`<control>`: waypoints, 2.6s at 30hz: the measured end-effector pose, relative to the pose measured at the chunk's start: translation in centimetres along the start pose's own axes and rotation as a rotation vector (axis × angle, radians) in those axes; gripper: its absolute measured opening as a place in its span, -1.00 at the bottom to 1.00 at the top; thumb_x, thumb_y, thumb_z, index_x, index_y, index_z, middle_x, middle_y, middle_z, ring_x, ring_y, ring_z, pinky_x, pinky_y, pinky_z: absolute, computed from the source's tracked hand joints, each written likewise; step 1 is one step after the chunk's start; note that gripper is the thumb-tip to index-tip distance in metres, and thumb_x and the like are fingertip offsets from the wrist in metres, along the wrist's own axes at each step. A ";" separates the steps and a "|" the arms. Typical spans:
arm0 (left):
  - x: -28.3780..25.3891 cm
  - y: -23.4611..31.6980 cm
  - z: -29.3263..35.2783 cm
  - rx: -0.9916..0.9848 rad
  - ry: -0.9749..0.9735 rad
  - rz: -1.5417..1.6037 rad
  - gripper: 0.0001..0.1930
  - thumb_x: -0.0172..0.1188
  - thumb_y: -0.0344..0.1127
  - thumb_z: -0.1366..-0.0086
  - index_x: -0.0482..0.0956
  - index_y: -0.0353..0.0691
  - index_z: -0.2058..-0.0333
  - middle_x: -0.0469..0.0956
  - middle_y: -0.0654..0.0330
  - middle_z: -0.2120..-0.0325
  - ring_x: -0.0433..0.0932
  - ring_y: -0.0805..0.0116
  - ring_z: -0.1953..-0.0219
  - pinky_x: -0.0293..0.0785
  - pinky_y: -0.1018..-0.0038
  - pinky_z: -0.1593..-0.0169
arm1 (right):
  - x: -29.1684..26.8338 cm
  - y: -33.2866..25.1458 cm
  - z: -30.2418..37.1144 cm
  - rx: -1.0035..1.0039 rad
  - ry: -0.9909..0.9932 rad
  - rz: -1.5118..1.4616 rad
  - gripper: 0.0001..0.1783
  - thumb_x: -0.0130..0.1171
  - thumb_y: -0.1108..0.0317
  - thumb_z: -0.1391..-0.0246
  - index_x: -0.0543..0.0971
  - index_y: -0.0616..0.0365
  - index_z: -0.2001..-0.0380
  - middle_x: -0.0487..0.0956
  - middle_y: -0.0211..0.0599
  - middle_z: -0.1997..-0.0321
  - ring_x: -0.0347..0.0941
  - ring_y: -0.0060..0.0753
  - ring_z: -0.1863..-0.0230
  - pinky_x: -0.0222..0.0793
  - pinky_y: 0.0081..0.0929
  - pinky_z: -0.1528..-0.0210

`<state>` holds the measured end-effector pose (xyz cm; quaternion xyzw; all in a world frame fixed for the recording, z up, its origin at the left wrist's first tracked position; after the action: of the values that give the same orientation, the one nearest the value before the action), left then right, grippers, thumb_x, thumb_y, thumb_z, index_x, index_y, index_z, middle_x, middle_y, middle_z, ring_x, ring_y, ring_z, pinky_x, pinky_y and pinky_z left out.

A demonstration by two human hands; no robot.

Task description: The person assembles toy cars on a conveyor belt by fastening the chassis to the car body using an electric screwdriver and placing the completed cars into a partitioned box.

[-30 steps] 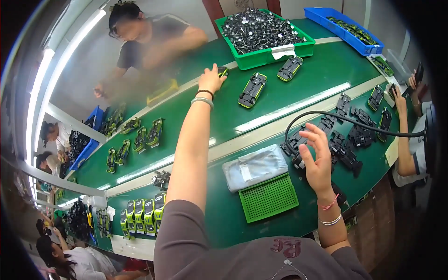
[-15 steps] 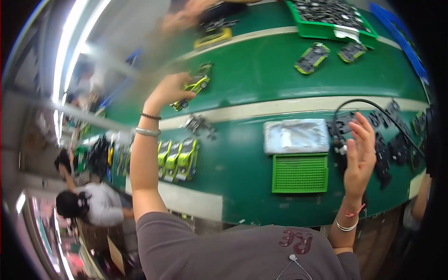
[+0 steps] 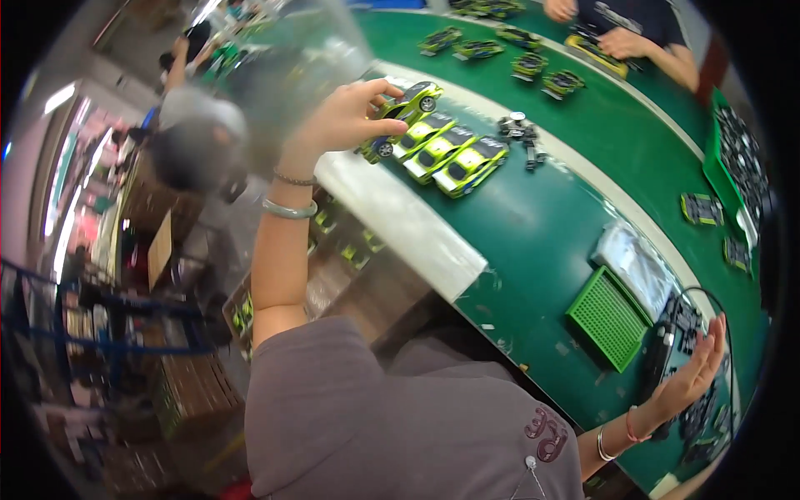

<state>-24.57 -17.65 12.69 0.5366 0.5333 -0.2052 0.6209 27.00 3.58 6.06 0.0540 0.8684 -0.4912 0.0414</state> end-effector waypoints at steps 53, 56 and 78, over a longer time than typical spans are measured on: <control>38.9 41.7 -21.7 0.701 -0.066 0.141 -0.46 0.29 -0.17 -0.06 0.32 -0.17 0.00 0.26 -0.27 -0.01 0.32 -0.19 -0.02 0.33 0.09 -0.07 | -5.1 0.6 7.6 0.236 -0.037 1.090 -0.43 0.37 0.25 0.22 0.41 0.15 0.09 0.41 -0.19 0.20 0.36 -0.08 0.15 0.30 -0.27 0.12; 41.2 42.2 -22.3 0.637 -0.012 0.084 -0.48 0.29 -0.23 -0.06 0.31 -0.15 0.02 0.31 -0.21 0.03 0.35 -0.15 0.01 0.35 0.08 -0.03 | -5.5 0.8 8.2 0.312 -0.067 1.127 -0.43 0.37 0.29 0.24 0.41 0.16 0.11 0.41 -0.17 0.20 0.35 -0.06 0.14 0.30 -0.27 0.12; 25.6 28.1 -6.1 0.979 -0.571 0.327 -0.48 0.24 -0.46 -0.01 0.40 -0.16 -0.02 0.40 0.03 0.06 0.37 0.01 0.02 0.32 0.28 -0.06 | -2.3 3.8 4.4 -0.014 0.272 -0.367 -0.24 0.31 -0.10 0.13 0.33 0.28 0.06 0.42 -0.30 0.28 0.34 -0.47 0.28 0.33 -0.50 0.20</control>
<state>4.82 5.46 3.52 0.7595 0.0985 -0.4657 0.4434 29.88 1.66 0.83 -0.0395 0.8647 -0.4726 -0.1657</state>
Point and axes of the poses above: each hand's wrist, its own z-axis away from the middle knuckle, its own x-axis out of the palm, y = z × x, the point moved 7 cm from there along -z, towards the middle knuckle
